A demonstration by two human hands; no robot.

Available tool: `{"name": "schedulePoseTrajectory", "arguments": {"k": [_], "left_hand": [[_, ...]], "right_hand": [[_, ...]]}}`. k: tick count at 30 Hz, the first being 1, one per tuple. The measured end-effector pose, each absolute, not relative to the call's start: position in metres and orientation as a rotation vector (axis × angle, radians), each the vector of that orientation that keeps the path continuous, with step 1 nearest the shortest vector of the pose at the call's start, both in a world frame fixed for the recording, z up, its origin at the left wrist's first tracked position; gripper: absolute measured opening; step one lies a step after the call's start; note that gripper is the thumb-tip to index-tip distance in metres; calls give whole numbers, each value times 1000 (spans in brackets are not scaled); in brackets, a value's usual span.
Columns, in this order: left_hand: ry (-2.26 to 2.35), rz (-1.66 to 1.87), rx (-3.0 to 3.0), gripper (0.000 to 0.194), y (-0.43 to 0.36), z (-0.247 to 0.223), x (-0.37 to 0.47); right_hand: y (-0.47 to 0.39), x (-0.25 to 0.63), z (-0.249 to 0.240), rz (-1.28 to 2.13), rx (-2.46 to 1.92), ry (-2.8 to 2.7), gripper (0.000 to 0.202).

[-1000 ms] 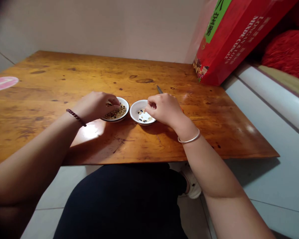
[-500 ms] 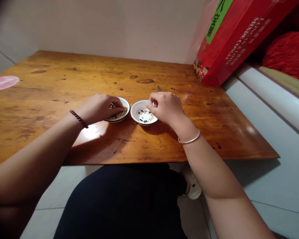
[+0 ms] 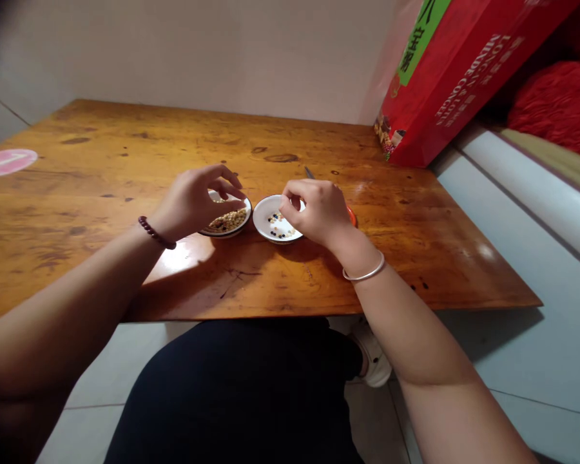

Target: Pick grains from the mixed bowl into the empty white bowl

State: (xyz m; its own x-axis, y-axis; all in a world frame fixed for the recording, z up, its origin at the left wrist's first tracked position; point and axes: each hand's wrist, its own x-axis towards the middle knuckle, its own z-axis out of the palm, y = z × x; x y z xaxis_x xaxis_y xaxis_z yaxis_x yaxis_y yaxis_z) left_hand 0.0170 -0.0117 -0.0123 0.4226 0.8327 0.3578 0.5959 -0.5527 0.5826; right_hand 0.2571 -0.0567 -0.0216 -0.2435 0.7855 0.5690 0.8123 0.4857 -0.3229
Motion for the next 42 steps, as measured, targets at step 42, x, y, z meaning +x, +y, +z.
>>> {"name": "schedulePoseTrajectory", "arguments": {"k": [42], "left_hand": [[1154, 937, 2259, 28, -22, -13, 24]], "right_hand": [[-61, 255, -21, -140, -1316, -2069, 23]]}}
